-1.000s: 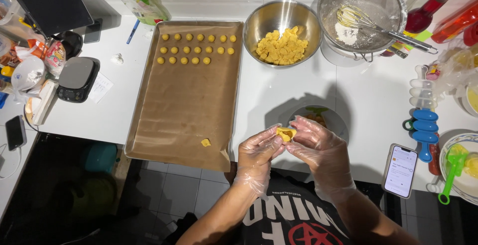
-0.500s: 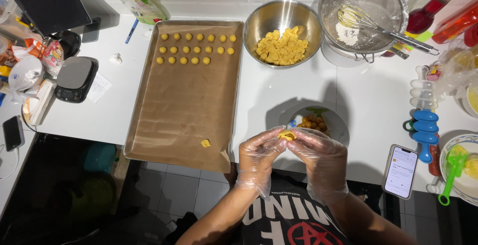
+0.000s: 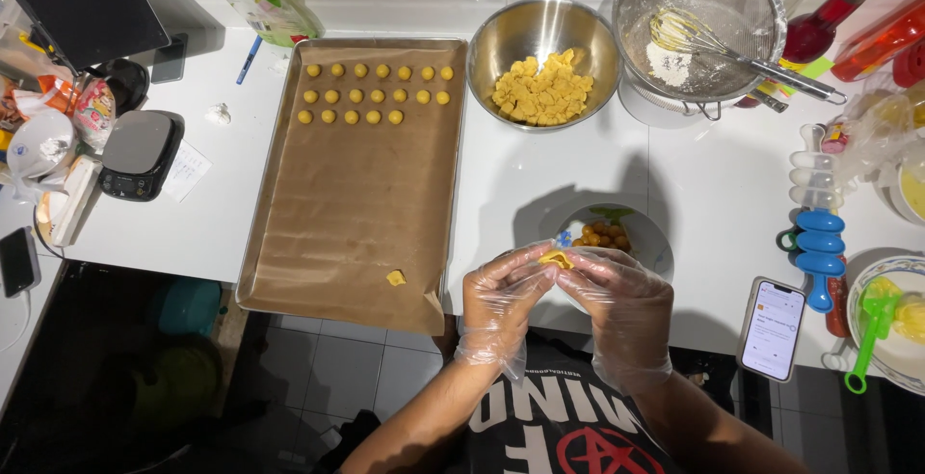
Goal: Filling dough with pineapple jam and rolling them into balls to make cookies
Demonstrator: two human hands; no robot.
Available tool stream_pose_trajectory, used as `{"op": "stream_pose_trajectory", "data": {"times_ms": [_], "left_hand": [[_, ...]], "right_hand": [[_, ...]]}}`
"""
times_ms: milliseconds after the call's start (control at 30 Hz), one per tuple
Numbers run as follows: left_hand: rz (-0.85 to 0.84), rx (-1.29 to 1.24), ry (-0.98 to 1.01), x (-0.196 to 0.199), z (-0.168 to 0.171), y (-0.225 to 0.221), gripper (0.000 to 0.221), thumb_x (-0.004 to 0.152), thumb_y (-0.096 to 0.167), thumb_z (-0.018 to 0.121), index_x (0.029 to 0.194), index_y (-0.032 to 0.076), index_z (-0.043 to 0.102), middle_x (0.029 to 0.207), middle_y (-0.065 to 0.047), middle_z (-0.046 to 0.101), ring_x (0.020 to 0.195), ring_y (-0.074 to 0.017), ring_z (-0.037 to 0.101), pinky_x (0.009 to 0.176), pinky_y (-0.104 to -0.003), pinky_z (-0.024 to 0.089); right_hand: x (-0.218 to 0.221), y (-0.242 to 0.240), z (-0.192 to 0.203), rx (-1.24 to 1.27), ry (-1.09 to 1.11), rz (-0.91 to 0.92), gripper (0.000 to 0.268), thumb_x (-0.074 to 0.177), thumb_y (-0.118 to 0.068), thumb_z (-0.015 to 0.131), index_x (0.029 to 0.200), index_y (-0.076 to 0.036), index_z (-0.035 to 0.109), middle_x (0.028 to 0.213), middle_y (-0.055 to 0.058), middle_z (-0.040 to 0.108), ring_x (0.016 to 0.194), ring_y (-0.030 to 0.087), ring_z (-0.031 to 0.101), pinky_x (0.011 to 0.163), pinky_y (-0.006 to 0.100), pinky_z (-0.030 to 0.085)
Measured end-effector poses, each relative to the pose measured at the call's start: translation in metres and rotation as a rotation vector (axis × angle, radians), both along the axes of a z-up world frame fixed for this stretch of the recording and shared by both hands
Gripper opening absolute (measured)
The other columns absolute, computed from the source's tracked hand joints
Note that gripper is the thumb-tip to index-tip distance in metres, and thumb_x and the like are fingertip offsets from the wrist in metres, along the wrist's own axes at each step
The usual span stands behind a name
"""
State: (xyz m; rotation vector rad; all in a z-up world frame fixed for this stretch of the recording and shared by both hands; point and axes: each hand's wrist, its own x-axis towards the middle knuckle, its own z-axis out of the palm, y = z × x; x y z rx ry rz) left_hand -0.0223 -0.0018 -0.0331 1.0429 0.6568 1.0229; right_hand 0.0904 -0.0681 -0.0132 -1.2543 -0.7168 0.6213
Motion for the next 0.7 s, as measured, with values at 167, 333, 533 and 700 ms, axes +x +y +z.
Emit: {"op": "stream_pose_trajectory", "data": {"times_ms": [167, 333, 533, 700], "left_hand": [[0.09, -0.019, -0.071, 0.006, -0.015, -0.003, 0.029, 0.083, 0.004, 0.083, 0.111, 0.001, 0.076, 0.112, -0.018, 0.078, 0.101, -0.0254, 0.077, 0.094, -0.036, 0.066], [0.138, -0.06, -0.029, 0.008, -0.001, -0.004, 0.028, 0.083, 0.007, 0.083, 0.11, 0.001, 0.077, 0.111, -0.018, 0.079, 0.099, -0.0255, 0.078, 0.09, -0.036, 0.067], [0.05, -0.5, 0.016, 0.006, 0.016, 0.0, 0.035, 0.08, 0.012, 0.082, 0.11, -0.005, 0.077, 0.113, -0.019, 0.079, 0.076, -0.025, 0.076, 0.069, -0.025, 0.063], [0.088, -0.56, -0.099, 0.012, 0.018, -0.003, 0.03, 0.079, 0.003, 0.087, 0.103, -0.01, 0.076, 0.094, -0.027, 0.078, 0.073, -0.0331, 0.078, 0.063, -0.03, 0.067]], "right_hand": [[-0.004, -0.002, -0.002, 0.053, -0.633, -0.053, 0.036, 0.077, 0.008, 0.085, 0.108, -0.006, 0.071, 0.11, 0.011, 0.074, 0.102, 0.022, 0.075, 0.098, 0.029, 0.065], [-0.012, -0.004, -0.011, 0.191, -0.635, -0.093, 0.036, 0.076, 0.013, 0.085, 0.106, -0.002, 0.073, 0.111, 0.016, 0.074, 0.102, 0.025, 0.076, 0.1, 0.031, 0.064], [-0.002, -0.001, -0.018, 0.0, 0.086, -0.153, 0.023, 0.094, 0.006, 0.067, 0.116, -0.001, 0.071, 0.106, 0.015, 0.077, 0.096, 0.022, 0.077, 0.091, 0.033, 0.068], [0.005, 0.006, -0.02, -0.025, 0.347, 0.092, 0.021, 0.091, 0.009, 0.068, 0.112, 0.014, 0.07, 0.105, 0.023, 0.069, 0.096, 0.025, 0.064, 0.084, 0.036, 0.056]]}}
